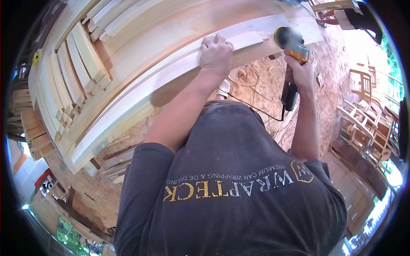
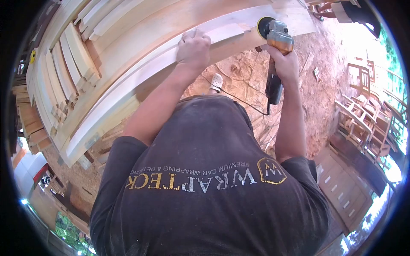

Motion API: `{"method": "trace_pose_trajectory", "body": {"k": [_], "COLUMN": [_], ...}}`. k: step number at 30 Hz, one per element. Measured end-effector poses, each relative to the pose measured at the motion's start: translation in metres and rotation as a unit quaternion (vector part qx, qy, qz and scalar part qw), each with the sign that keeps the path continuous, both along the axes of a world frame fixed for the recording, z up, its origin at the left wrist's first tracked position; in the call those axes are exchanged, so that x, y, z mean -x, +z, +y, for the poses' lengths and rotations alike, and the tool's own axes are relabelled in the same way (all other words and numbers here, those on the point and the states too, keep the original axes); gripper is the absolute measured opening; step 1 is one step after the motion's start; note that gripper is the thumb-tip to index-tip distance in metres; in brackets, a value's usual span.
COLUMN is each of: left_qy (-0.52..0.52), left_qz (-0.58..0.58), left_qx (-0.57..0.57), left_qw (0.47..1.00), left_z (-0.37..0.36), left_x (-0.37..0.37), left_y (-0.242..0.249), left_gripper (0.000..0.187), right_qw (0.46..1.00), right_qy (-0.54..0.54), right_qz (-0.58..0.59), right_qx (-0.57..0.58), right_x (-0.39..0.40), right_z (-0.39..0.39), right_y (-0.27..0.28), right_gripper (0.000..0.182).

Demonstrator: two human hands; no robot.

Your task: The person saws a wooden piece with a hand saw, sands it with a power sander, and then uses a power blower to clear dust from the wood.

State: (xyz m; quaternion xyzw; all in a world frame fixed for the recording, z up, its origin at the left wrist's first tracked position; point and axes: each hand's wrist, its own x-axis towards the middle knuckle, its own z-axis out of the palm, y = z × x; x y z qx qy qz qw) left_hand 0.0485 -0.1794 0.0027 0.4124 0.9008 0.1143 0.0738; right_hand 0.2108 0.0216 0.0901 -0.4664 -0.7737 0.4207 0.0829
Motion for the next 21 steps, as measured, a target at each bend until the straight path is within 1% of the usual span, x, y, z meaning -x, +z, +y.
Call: {"method": "trace_pose_trajectory", "body": {"k": [3,5,9,11,12,14,15,17,18,20,21], "left_qy": [-0.005,-0.004,-0.004,0.002,0.002,0.001,0.004,-0.001,0.001,0.004,0.013], "left_qz": [0.025,0.037,0.045,0.034,0.035,0.021,0.024,0.033,0.038,-0.004,0.004], "left_qx": [-0.003,0.002,-0.026,-0.022,-0.023,0.006,0.008,-0.002,0.0,-0.013,-0.014], "left_qw": [1.0,0.999,0.999,0.999,0.999,1.0,1.0,0.999,0.999,1.0,1.0], "left_z": [0.0,0.0,-0.003,-0.002,-0.001,0.0,-0.001,-0.001,-0.001,-0.002,-0.003], "left_x": [-0.001,-0.002,-0.002,-0.001,-0.002,0.001,0.0,-0.001,0.0,0.001,0.002], "left_y": [-0.002,-0.003,-0.003,-0.002,-0.002,-0.003,-0.003,-0.001,0.0,0.004,0.005], "left_gripper": [0.026,0.026,0.028,0.028,0.028,0.027,0.027,0.027,0.027,0.029,0.029], "right_qw": [1.0,0.996,0.996,1.0,1.0,0.999,0.999,0.995,0.994,0.997,0.997], "right_qy": [0.012,0.068,0.069,0.019,0.019,-0.014,-0.011,0.045,0.047,0.03,0.04], "right_qz": [0.022,0.045,0.049,-0.009,-0.008,-0.004,-0.001,0.09,0.095,0.062,0.069], "right_qx": [0.018,-0.03,-0.008,-0.003,-0.004,0.036,0.038,0.016,0.017,0.018,0.018], "right_x": [-0.007,-0.006,-0.003,-0.005,-0.006,-0.004,-0.004,-0.007,-0.007,-0.008,-0.012], "right_z": [0.0,-0.004,-0.009,0.001,0.0,-0.003,-0.005,-0.01,-0.009,-0.001,0.006], "right_y": [-0.018,-0.024,-0.011,-0.009,-0.007,-0.003,-0.005,-0.015,-0.018,-0.025,-0.029], "right_gripper": [0.027,0.031,0.036,0.032,0.032,0.03,0.03,0.026,0.026,0.024,0.024]}}
